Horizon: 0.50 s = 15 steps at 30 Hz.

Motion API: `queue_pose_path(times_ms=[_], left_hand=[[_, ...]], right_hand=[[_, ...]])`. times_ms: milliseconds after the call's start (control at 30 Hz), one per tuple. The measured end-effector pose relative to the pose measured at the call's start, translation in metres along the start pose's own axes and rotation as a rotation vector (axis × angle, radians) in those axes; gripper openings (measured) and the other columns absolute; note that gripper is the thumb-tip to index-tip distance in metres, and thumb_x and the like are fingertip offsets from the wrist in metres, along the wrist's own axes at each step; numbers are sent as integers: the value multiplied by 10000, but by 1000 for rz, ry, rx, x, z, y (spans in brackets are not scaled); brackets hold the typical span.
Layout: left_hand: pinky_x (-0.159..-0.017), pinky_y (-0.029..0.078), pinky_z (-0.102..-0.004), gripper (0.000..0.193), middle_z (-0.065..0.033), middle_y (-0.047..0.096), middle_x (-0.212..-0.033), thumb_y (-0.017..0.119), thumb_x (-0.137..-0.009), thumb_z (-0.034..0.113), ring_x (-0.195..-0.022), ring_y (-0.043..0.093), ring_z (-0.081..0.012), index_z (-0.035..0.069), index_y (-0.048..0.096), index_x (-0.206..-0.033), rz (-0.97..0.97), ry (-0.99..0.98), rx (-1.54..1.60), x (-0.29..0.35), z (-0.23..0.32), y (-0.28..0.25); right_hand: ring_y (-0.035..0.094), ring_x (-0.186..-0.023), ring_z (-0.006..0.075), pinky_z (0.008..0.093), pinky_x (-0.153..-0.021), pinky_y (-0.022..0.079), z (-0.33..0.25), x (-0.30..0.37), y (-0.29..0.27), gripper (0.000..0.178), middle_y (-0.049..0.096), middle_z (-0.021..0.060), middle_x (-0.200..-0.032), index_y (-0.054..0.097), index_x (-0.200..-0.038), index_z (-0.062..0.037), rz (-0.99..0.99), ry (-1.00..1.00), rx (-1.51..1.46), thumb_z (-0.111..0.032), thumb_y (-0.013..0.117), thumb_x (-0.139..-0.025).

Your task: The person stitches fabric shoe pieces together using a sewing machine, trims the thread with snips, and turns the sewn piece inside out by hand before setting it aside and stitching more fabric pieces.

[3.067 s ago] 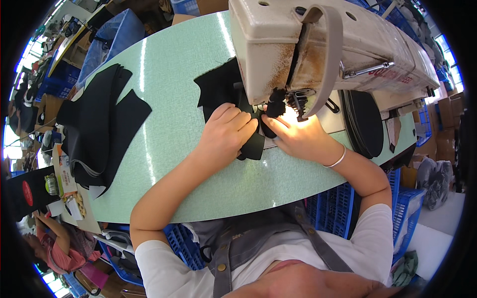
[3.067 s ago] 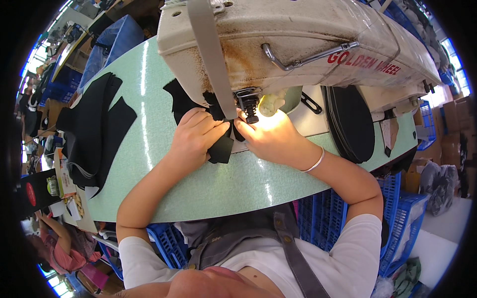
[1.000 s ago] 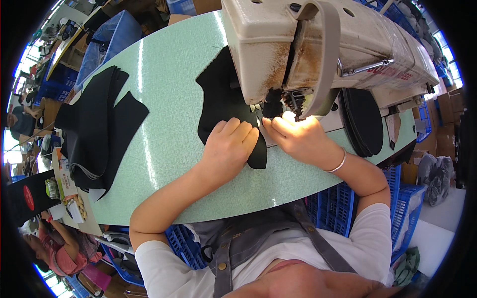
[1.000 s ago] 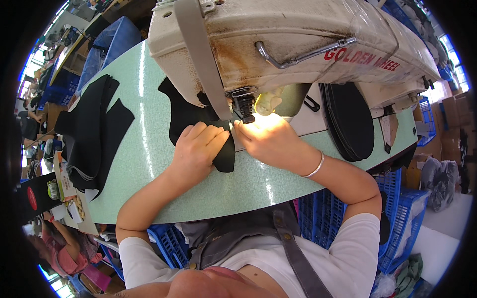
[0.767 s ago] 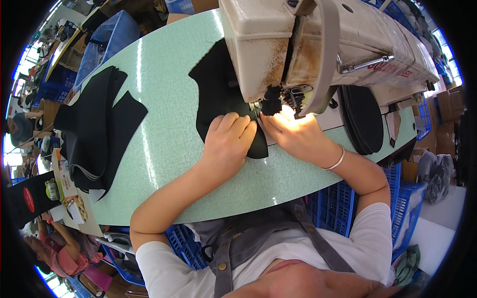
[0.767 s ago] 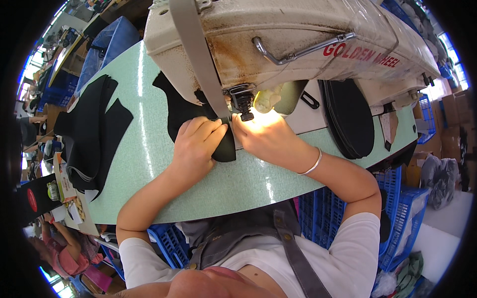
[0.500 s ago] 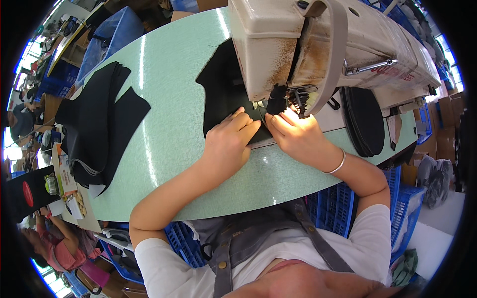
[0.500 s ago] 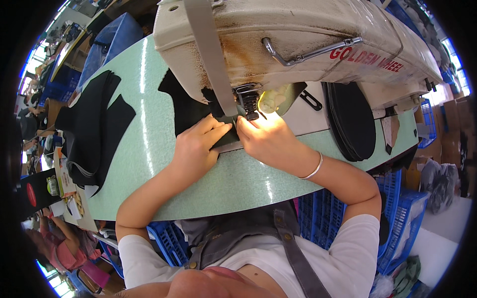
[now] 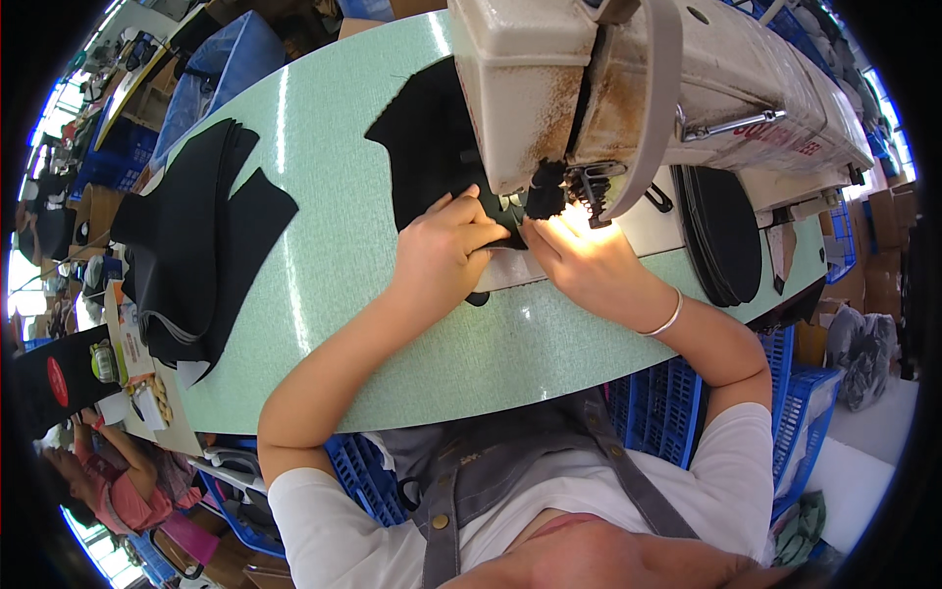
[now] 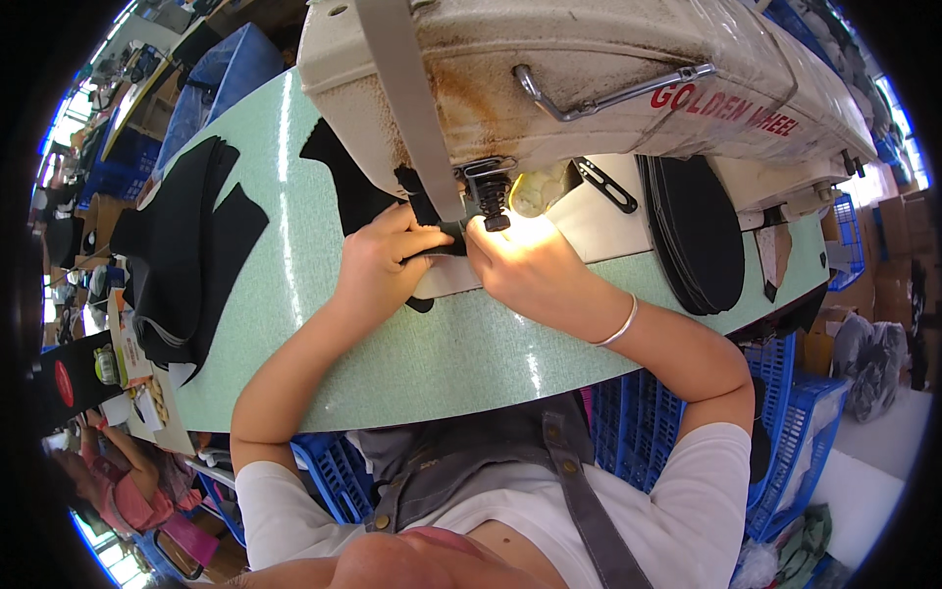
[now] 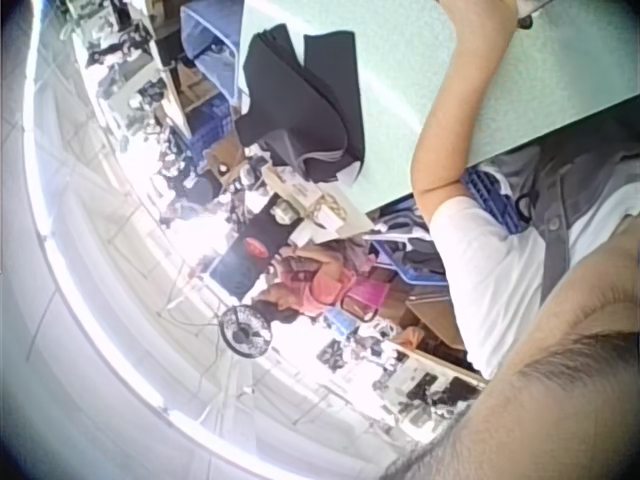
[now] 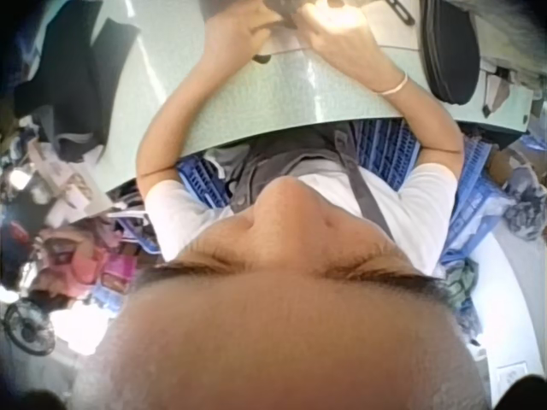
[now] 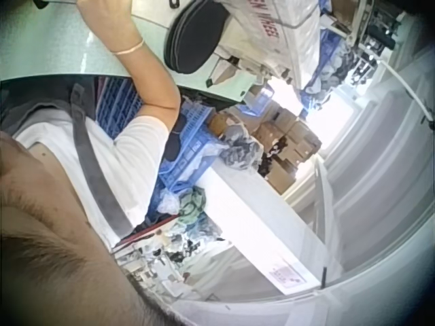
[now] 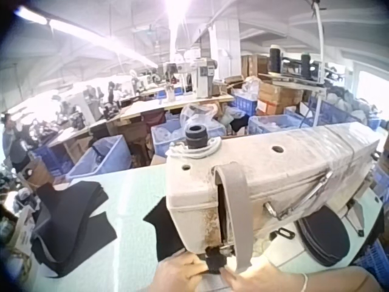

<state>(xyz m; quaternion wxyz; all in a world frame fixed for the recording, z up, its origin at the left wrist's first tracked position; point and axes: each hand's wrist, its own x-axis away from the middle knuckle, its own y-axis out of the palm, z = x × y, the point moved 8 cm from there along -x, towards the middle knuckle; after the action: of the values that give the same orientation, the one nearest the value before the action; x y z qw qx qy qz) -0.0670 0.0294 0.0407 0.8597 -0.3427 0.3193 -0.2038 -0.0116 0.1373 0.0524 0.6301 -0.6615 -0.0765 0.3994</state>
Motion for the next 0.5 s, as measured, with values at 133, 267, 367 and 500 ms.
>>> queue_pose_path(times_ms=[133,267,367,500], left_hand=[[-846,564,-358,228,-51,640,-802,685,-624,-35,-999,667,-305,70,735,-820,-18,-5,5,-6,-7,-1],[-896,548,-372,229,-46,636,-820,700,-632,-27,-1024,655,-283,75,736,-835,-26,83,-11,-7,-16,-1],[-868,544,-361,222,-38,629,-819,725,-643,3,-1009,654,-275,72,728,-854,-27,131,-13,-7,-13,-4],[-647,487,-317,242,-31,549,-726,737,-688,24,-764,576,-216,75,739,-924,21,295,-11,-4,7,-8]], right_hand=[[555,-700,161,270,-535,442,-1,-1,3,170,503,56,-869,638,-832,8,10,-27,80,-111,633,-711],[569,-730,172,299,-568,458,0,-1,2,187,541,65,-848,645,-856,10,3,-36,112,-121,634,-723],[583,-726,189,354,-659,483,13,0,-3,208,593,66,-810,659,-892,-3,-88,27,152,-136,632,-734],[621,-756,219,389,-799,489,57,7,-26,218,640,58,-804,670,-921,-59,87,166,53,-152,656,-724]])
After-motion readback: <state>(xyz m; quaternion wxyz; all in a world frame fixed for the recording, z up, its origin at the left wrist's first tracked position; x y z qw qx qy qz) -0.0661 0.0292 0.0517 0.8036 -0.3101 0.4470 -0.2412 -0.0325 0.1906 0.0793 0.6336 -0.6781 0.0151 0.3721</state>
